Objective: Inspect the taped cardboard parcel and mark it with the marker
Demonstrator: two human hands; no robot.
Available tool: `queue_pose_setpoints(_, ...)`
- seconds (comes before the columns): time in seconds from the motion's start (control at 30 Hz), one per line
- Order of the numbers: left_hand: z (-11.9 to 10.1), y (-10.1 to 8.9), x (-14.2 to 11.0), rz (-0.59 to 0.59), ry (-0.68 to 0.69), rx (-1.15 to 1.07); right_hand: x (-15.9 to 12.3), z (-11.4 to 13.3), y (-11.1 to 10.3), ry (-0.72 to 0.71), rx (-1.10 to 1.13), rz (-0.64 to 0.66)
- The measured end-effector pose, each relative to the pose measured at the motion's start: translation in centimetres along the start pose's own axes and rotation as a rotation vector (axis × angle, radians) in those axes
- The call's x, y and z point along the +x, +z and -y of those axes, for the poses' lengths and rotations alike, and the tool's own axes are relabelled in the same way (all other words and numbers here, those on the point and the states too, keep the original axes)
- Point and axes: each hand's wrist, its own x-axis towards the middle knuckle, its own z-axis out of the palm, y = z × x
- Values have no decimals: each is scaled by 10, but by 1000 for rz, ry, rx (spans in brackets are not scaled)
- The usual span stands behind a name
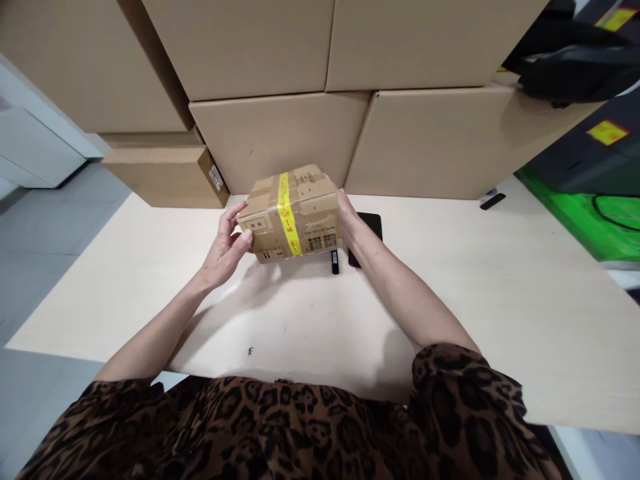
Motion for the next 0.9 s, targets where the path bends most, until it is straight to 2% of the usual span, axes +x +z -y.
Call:
queue_pose_setpoints(0.13, 11, -2, 0, -1, -31, 142, 12, -5, 13, 18, -116, -120)
queue_pose_setpoints(0.27, 23, -4, 0, 11, -66, 210, 6, -1, 1, -10, -265, -148)
queue_pose_setpoints(0.33, 26, -4, 1, -2, -79, 177, -13, 5, -13, -42, -434, -158)
queue_pose_setpoints(0.4, 27, -4, 3, -26, -77, 122, -39, 12, -27, -98, -860, -106)
queue_pose_setpoints(0.47, 25, -3, 5, -47, -100, 54, -68, 16, -34, -47, -1170, -8)
queue_pose_setpoints(0.57, 23, -2, 6, -55, -177, -22, -103, 13, -33, 74, -1401, 140)
queue_pose_setpoints(0.67, 24, -1, 6, -74, -219, -33, -118, 3, -24, 45, -1498, 253)
queue_pose_setpoints(0.77, 27, 0, 6, -93, -263, -42, -119, -3, -21, 29, -1533, 287)
queue_pose_setpoints(0.83, 27, -1, 7, -93, -305, -59, -117, -3, -26, 30, -1455, 280)
queue_pose_setpoints(0.9, 26, -1, 7, -85, -336, -70, -119, 0, -37, 27, -1257, 263)
